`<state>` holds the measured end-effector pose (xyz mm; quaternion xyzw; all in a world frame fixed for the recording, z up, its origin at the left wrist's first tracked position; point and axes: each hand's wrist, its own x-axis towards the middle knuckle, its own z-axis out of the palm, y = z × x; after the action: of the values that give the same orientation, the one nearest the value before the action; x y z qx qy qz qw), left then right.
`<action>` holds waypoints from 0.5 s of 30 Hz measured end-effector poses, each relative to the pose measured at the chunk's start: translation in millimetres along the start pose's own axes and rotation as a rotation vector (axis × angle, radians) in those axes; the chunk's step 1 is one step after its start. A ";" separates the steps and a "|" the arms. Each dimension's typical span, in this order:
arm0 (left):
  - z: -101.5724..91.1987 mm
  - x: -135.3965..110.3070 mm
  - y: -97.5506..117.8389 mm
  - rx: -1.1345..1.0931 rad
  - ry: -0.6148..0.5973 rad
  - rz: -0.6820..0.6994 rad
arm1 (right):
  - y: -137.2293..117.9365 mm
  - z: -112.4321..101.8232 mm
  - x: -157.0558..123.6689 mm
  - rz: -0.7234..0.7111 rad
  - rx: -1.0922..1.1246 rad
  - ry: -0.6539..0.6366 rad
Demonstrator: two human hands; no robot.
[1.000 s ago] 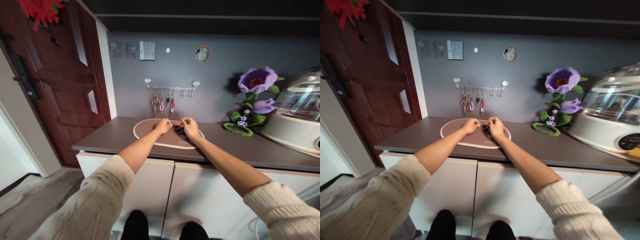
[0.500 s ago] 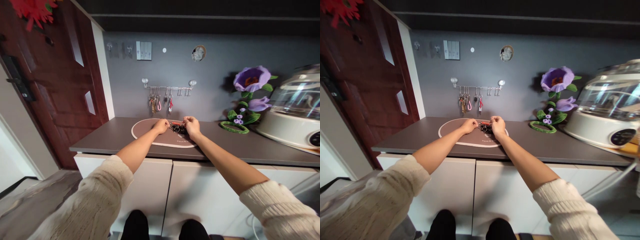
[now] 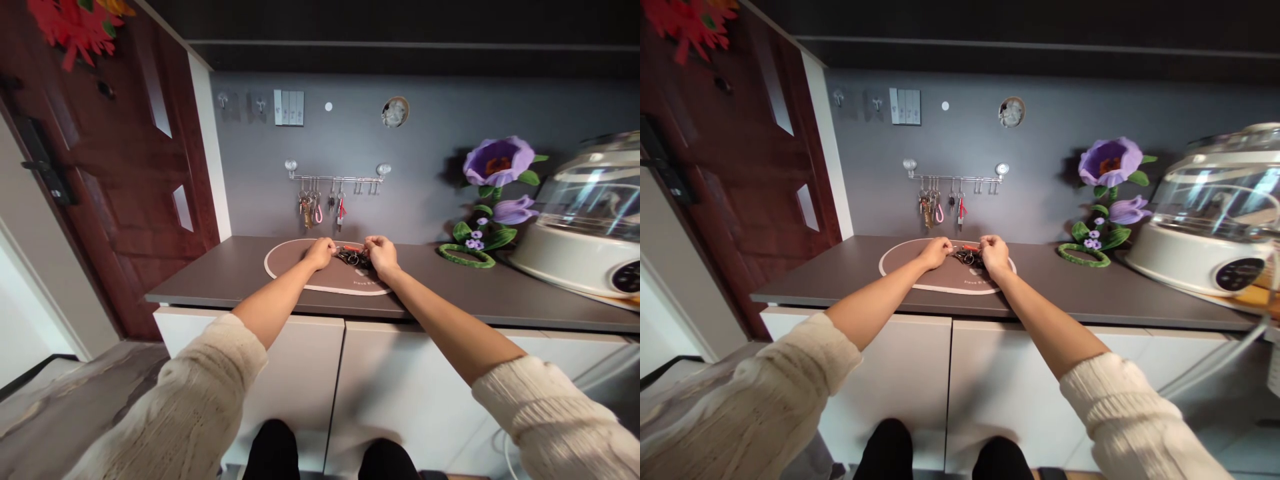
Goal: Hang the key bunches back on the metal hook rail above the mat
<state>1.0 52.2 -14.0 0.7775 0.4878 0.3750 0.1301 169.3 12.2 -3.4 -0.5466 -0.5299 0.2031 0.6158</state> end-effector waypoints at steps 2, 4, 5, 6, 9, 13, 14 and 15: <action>-1.0 -0.2 0.6 -0.013 0.009 0.000 | 0.4 0.3 -0.3 -0.008 -0.007 -0.009; -1.8 -0.4 1.0 -0.026 0.028 0.002 | 1.3 0.7 0.0 -0.015 0.001 -0.020; -2.2 -0.6 1.2 -0.034 0.039 0.006 | 2.1 0.9 0.5 -0.017 0.004 -0.024; -2.5 -0.8 1.3 -0.042 0.050 0.012 | 3.1 1.1 1.1 -0.021 0.002 -0.027; -3.4 -1.5 1.9 -0.070 0.076 0.036 | 7.2 1.7 3.7 -0.057 -0.035 -0.022; -5.8 -2.4 5.2 -0.105 0.110 0.059 | 10.7 2.1 5.5 -0.110 -0.071 -0.016; -6.7 -2.8 6.5 -0.113 0.116 0.065 | 10.9 2.2 5.5 -0.114 -0.074 -0.017; -7.8 -3.1 8.1 -0.123 0.120 0.069 | 10.9 2.3 5.5 -0.117 -0.075 -0.017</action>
<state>0.0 44.3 -5.5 0.7604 0.4440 0.4544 0.1350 172.8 21.3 -11.0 -0.5355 -0.5735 0.1517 0.6011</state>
